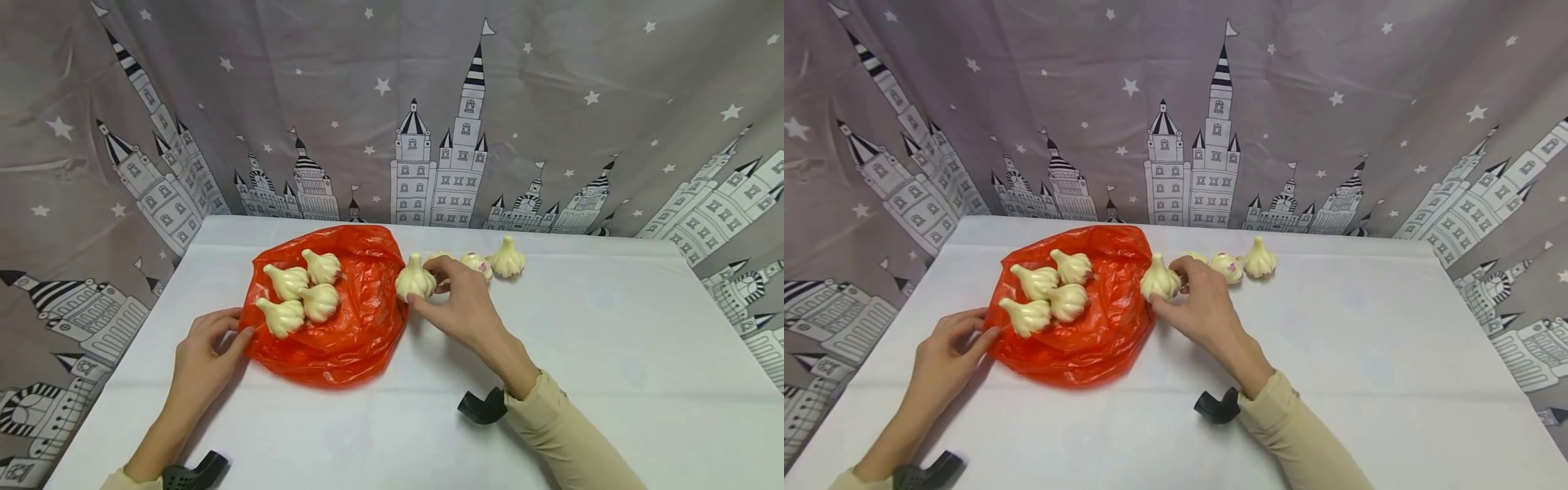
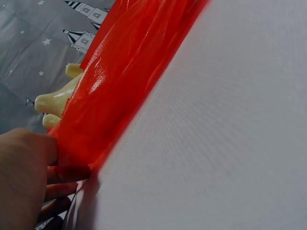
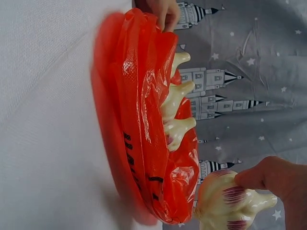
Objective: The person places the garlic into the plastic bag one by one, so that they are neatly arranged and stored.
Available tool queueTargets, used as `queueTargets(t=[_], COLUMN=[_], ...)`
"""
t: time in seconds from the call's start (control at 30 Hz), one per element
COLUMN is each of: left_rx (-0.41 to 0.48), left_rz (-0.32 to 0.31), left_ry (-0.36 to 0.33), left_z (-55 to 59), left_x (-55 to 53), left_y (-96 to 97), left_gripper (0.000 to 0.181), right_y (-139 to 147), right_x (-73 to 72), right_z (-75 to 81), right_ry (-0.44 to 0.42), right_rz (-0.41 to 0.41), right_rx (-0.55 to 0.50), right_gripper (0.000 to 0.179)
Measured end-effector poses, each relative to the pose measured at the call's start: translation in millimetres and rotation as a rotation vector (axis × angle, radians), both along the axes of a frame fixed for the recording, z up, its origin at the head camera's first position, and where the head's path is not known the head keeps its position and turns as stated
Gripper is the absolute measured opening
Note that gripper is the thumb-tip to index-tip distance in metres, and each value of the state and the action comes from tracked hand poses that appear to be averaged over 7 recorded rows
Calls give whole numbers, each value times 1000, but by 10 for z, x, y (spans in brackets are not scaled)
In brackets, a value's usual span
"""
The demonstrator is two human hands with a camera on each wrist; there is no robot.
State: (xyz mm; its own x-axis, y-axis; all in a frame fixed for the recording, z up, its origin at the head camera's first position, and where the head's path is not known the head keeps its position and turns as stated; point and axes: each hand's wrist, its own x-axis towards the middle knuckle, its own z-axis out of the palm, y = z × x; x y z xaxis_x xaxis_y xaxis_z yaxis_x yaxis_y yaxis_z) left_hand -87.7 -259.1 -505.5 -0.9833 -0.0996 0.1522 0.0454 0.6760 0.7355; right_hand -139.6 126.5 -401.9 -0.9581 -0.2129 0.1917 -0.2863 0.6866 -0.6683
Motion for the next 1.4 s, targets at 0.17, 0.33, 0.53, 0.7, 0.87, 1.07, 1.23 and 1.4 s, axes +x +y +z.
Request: queueTargets(t=[0.17,0.33,0.53,0.7,0.87,1.07,1.23,1.4], left_rx=[3,3,0,4,11,26,13,7], left_rz=[-4,-6,-1,-1,-11,-13,-8,-6], left_ry=[68,81,58,56,82,67,54,66], left_z=[-37,-48,-39,-40,-34,-36,-51,-58], left_x=[3,0,-3,3,-7,-16,-6,-8], left_y=[-6,-2,3,-5,-1,13,6,2], left_gripper=[9,9,11,12,9,11,12,11], right_y=[-66,-160,-354,-558,-749,-893,-955,-1009], right_x=[2,-4,-28,-36,-18,54,103,143], right_z=[11,30,50,60,56,-22,-82,-130], right_ry=[-27,-41,-70,-89,-94,-100,-106,-120], right_rz=[16,44,108,142,185,256,272,303], right_rx=[-3,-11,11,27,24,40,76,121], right_gripper=[42,44,42,44,46,45,46,47])
